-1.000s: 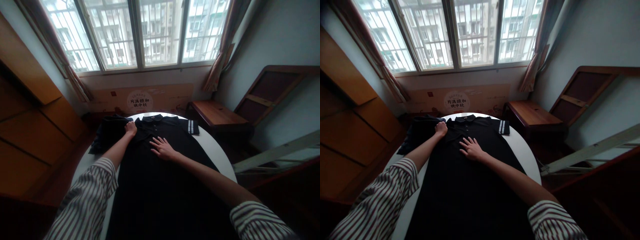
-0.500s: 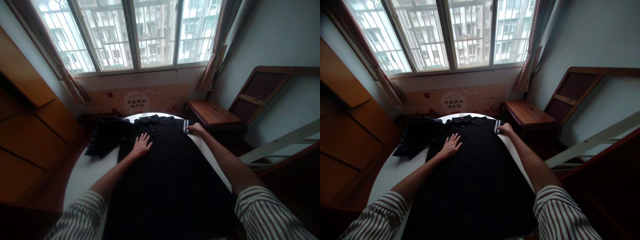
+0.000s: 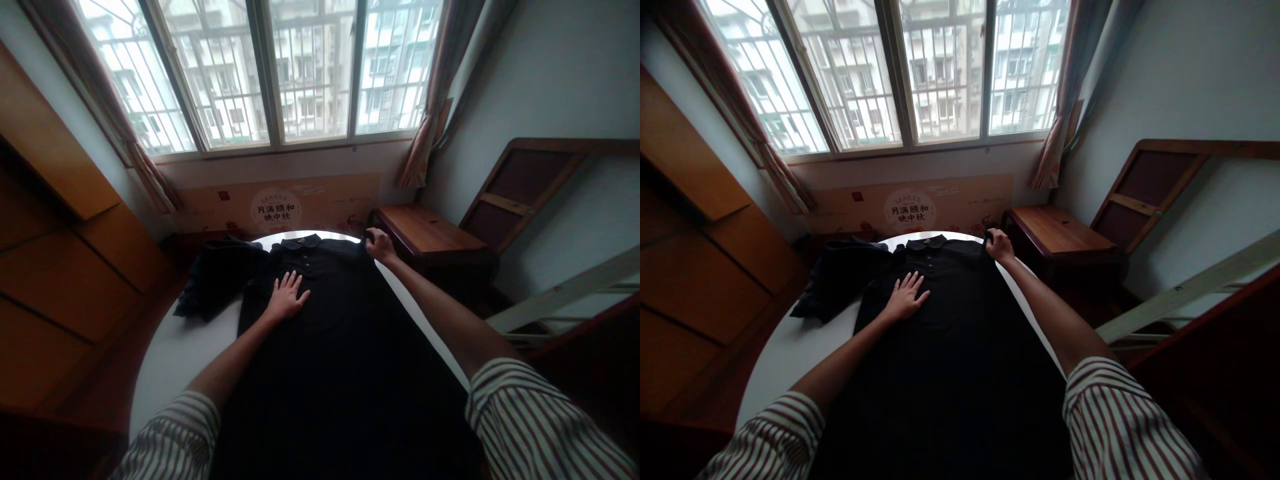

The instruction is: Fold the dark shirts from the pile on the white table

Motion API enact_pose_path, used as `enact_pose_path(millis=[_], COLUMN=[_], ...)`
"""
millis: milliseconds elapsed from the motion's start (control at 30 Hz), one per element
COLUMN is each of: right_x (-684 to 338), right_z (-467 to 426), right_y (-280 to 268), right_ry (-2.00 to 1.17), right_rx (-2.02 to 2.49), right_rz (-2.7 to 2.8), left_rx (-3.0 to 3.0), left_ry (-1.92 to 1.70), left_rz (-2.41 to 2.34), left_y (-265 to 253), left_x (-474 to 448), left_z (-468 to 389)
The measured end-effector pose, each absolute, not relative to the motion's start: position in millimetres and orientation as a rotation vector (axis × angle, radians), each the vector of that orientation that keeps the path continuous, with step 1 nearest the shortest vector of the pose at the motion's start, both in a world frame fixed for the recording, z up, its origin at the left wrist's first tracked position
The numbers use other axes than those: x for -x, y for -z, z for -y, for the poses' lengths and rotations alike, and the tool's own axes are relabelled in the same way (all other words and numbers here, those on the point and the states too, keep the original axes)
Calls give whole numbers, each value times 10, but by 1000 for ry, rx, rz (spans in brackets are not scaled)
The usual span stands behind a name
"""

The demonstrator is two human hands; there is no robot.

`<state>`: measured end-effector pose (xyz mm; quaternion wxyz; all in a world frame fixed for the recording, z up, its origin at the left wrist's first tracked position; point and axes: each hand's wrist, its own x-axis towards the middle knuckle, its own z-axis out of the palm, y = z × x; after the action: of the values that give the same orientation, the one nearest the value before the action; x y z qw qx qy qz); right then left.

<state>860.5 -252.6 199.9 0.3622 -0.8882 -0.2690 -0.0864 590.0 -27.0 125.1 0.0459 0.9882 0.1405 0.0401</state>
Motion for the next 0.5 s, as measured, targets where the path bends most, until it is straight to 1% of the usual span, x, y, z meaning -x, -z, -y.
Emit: enact_pose_path(millis=[100, 200, 400, 500], right_x=[-8444, -8382, -8641, -8786], right_z=[2518, 2515, 2287, 2106], right_y=[-1901, -1785, -1774, -1784], right_ry=[130, 29, 79, 37], right_rx=[2281, 2322, 2483, 2511], right_rz=[1051, 1186, 808, 629], left_rx=[-3011, -3008, -3012, -3007], left_ry=[-135, -139, -136, -147], left_rz=[-433, -432, -439, -436], left_y=[-1254, -1261, -1281, -1278], left_x=[-5896, -5894, -5889, -5885], left_z=[279, 290, 308, 309])
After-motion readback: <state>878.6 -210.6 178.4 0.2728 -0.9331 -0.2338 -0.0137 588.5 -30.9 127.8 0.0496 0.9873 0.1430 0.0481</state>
